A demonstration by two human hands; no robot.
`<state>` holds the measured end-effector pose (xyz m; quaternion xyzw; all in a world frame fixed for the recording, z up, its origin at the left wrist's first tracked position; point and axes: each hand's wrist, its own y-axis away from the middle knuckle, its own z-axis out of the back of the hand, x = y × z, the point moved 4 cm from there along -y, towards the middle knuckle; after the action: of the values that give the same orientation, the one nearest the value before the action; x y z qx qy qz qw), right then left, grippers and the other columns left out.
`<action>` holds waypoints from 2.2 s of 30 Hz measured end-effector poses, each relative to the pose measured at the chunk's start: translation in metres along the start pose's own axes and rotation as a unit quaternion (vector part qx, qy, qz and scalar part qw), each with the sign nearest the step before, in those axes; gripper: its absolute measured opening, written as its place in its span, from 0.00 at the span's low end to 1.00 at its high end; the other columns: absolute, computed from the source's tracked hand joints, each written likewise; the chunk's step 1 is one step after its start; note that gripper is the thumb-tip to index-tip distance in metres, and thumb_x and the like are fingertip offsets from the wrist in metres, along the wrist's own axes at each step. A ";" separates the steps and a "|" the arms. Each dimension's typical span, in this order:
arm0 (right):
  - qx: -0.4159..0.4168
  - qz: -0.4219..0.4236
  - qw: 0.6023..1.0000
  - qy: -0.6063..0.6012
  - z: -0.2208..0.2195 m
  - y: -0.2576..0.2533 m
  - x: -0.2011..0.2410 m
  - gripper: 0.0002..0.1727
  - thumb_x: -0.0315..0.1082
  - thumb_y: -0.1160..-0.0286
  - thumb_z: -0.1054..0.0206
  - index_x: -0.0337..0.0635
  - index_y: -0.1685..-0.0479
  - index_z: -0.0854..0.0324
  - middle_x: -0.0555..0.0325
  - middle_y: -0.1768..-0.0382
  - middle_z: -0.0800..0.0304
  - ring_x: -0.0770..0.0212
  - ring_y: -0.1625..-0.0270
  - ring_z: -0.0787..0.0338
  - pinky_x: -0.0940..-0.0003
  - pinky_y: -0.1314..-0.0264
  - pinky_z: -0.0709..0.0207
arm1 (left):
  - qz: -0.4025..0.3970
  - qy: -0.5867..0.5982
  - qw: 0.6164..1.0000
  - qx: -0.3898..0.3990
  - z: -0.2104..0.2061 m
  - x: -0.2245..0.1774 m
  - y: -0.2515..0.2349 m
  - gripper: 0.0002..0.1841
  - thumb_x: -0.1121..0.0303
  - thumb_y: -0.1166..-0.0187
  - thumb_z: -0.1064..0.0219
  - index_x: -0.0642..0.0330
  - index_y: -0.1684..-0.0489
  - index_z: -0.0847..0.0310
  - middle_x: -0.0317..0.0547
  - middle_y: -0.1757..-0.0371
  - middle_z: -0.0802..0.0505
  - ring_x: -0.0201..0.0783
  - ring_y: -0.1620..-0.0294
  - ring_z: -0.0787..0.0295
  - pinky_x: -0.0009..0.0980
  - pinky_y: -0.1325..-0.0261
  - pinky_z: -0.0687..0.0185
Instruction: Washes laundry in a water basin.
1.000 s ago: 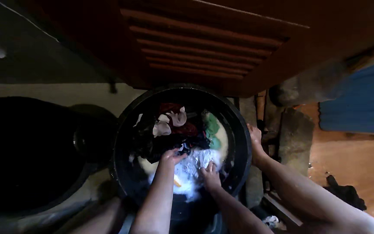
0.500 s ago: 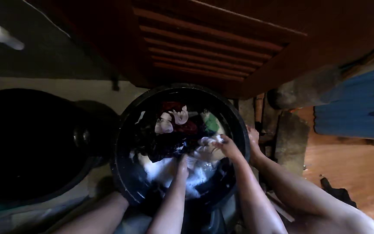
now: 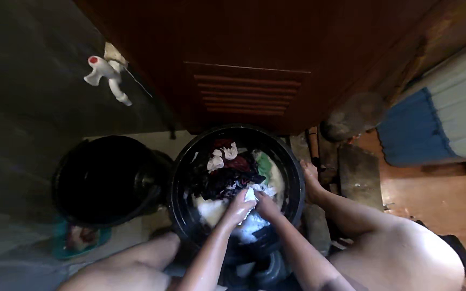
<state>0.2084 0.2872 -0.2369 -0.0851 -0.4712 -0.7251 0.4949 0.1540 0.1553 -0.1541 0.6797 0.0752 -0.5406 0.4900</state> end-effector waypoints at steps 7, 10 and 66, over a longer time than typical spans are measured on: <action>0.051 0.086 0.982 -0.159 0.044 0.027 0.031 0.19 0.41 0.29 0.24 0.30 0.53 0.14 0.41 0.49 0.13 0.50 0.45 0.15 0.47 0.34 0.23 | -0.077 0.060 0.995 -0.024 0.047 -0.086 0.081 0.13 0.74 0.23 0.35 0.66 0.42 0.19 0.46 0.56 0.06 0.35 0.58 0.07 0.34 0.51 0.09; 0.043 0.149 0.960 -0.235 0.087 0.053 0.059 0.11 0.34 0.38 0.21 0.36 0.67 0.15 0.51 0.41 0.14 0.61 0.35 0.17 0.58 0.31 0.22 | -0.142 0.072 0.987 -0.014 0.065 -0.120 0.113 0.11 0.74 0.24 0.35 0.61 0.45 0.20 0.41 0.60 0.06 0.31 0.62 0.08 0.29 0.57 0.09; -0.171 0.202 0.954 -0.140 0.165 0.118 0.156 0.45 0.56 0.49 0.12 0.42 0.29 0.22 0.47 0.44 0.14 0.49 0.42 0.14 0.43 0.38 0.18 | -0.173 0.236 0.956 0.034 0.053 -0.193 0.088 0.19 0.60 0.06 0.52 0.61 0.35 0.21 0.45 0.49 0.09 0.35 0.51 0.10 0.35 0.43 0.12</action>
<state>0.1687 0.3063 0.0155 -0.3624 -0.3775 -0.6606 0.5383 0.0963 0.1534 0.0568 0.7811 0.2862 -0.4434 0.3337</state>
